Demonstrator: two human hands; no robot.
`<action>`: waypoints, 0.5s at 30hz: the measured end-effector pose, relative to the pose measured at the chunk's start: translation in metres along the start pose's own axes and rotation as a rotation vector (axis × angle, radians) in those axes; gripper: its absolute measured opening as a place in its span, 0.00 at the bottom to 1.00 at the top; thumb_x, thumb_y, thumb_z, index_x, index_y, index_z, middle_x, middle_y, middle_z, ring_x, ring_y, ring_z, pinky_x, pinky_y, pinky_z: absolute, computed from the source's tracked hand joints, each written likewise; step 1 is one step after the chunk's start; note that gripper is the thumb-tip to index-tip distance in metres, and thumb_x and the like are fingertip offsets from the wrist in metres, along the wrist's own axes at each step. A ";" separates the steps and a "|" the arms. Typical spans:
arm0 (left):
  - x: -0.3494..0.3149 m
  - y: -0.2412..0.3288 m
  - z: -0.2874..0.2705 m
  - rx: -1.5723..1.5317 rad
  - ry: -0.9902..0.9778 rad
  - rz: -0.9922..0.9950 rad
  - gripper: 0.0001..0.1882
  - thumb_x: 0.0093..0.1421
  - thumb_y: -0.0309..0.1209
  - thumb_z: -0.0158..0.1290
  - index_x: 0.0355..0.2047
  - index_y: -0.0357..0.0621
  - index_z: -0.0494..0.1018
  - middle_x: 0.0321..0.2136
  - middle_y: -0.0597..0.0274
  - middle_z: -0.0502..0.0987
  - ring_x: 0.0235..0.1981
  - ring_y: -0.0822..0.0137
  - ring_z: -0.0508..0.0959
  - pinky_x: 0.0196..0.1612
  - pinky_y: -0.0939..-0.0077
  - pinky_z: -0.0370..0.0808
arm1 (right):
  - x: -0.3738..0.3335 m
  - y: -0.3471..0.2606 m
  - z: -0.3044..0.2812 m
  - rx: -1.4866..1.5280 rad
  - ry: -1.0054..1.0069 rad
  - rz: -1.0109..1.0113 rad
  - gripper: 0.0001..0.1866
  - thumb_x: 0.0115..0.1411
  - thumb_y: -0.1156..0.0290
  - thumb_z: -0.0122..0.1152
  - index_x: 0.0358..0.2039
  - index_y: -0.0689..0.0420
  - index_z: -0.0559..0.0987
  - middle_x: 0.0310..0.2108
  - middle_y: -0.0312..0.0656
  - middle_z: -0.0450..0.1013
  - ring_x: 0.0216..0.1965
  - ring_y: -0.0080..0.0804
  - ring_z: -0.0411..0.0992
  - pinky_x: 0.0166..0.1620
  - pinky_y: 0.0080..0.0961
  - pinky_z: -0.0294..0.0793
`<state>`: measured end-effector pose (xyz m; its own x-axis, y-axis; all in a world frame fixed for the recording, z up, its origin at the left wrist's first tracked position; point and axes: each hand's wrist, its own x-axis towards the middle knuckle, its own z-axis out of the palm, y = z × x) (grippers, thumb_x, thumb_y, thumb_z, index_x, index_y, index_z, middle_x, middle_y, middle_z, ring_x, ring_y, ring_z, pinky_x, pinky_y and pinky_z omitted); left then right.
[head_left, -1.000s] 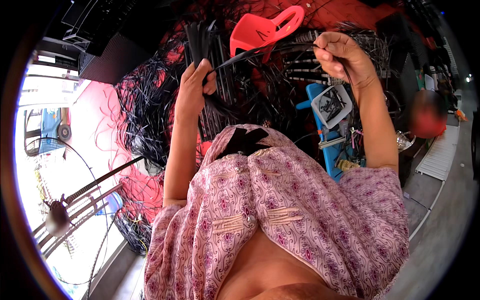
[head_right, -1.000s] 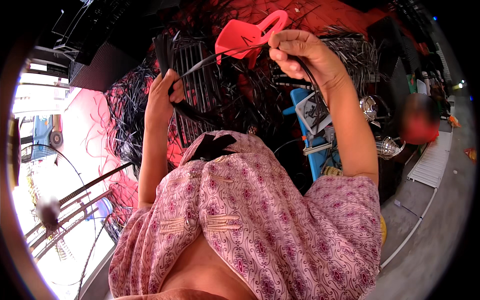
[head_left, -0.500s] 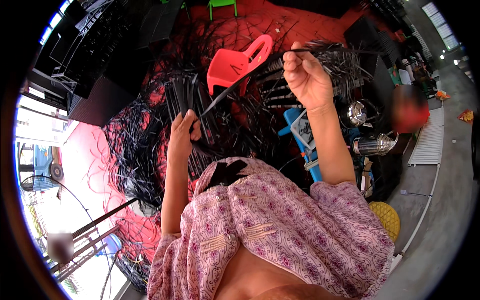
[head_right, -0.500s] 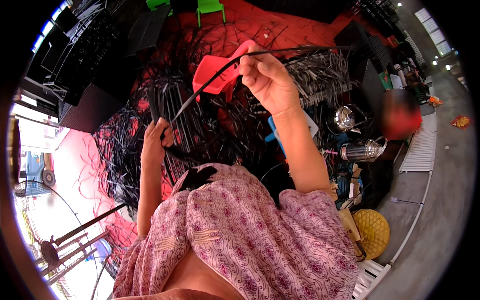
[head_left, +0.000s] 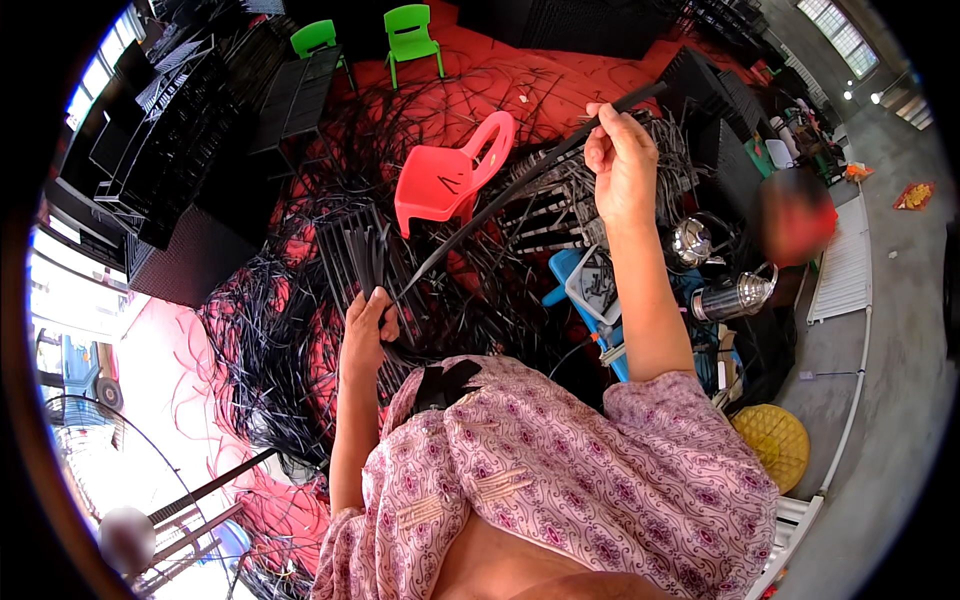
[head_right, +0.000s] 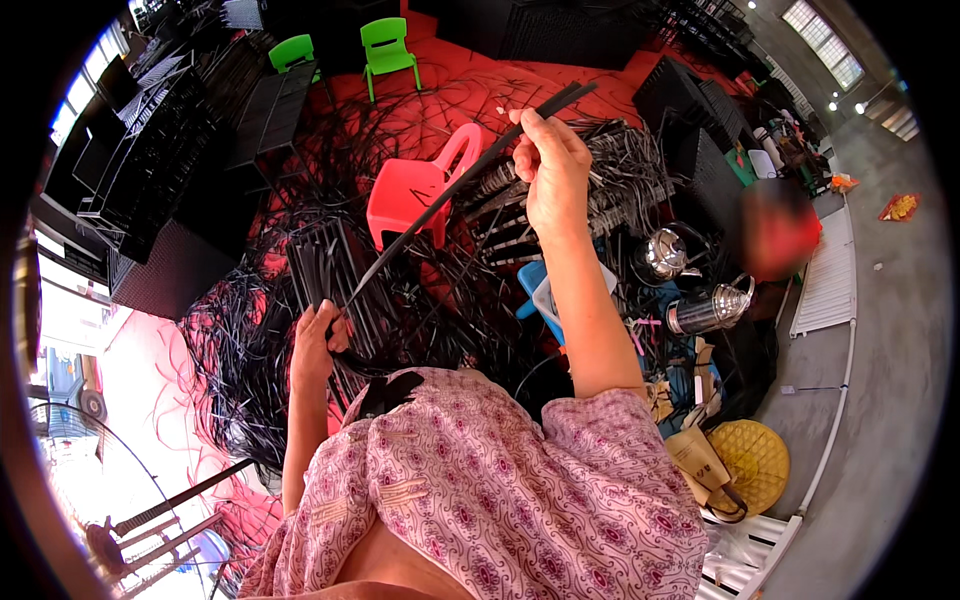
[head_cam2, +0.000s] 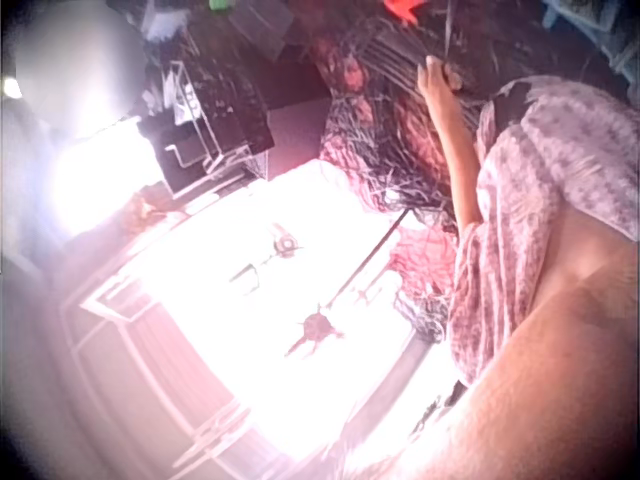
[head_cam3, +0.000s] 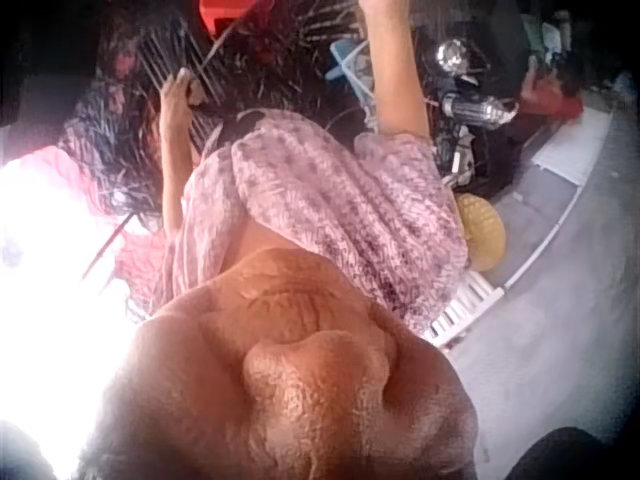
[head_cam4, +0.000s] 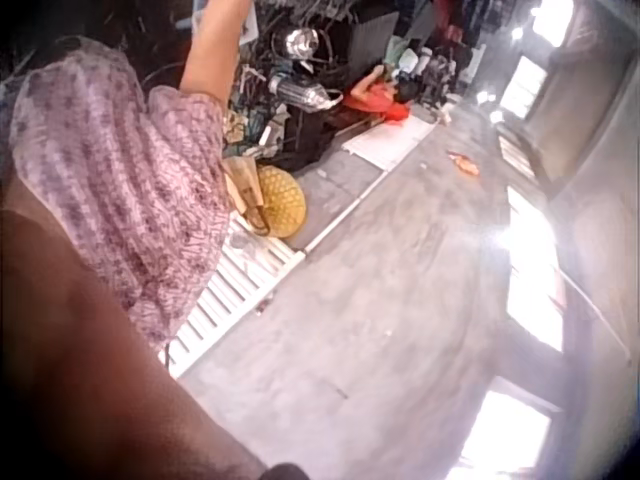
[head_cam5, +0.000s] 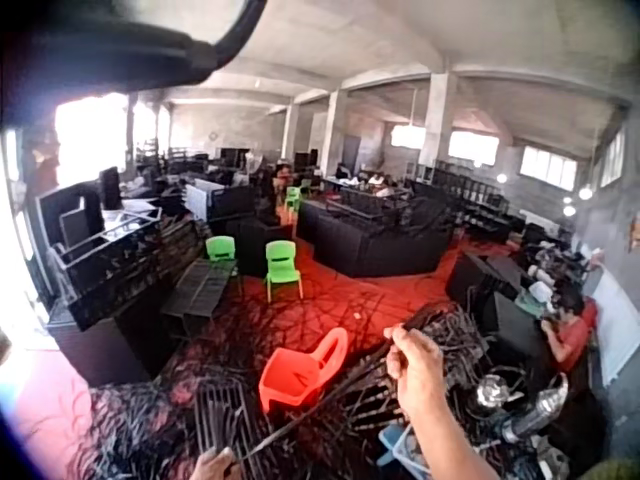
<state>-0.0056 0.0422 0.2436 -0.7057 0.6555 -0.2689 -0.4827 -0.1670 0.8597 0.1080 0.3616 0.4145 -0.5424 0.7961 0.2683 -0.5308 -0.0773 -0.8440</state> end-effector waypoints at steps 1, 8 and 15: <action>-0.002 0.002 0.003 -0.002 0.009 -0.012 0.15 0.67 0.40 0.48 0.26 0.45 0.64 0.17 0.69 0.64 0.14 0.78 0.61 0.19 0.81 0.59 | 0.000 -0.001 -0.001 -0.007 -0.003 0.004 0.09 0.59 0.68 0.63 0.31 0.62 0.80 0.22 0.31 0.71 0.16 0.15 0.62 0.20 0.14 0.57; 0.000 -0.001 0.004 -0.002 -0.031 0.015 0.15 0.67 0.40 0.47 0.25 0.46 0.63 0.17 0.70 0.63 0.14 0.78 0.61 0.19 0.82 0.59 | 0.001 -0.008 -0.008 -0.041 -0.041 0.008 0.10 0.59 0.69 0.61 0.34 0.63 0.79 0.24 0.37 0.74 0.17 0.17 0.65 0.20 0.13 0.60; 0.005 -0.011 -0.017 0.119 -0.094 0.073 0.13 0.68 0.38 0.44 0.27 0.46 0.66 0.17 0.68 0.65 0.16 0.76 0.63 0.21 0.80 0.61 | 0.007 -0.001 -0.002 -0.243 -0.141 -0.039 0.11 0.60 0.69 0.61 0.38 0.64 0.79 0.27 0.42 0.76 0.19 0.21 0.69 0.21 0.18 0.66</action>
<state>-0.0132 0.0348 0.2253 -0.6823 0.7119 -0.1665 -0.3630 -0.1321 0.9224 0.1059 0.3688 0.4168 -0.6190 0.7030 0.3502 -0.3903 0.1116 -0.9139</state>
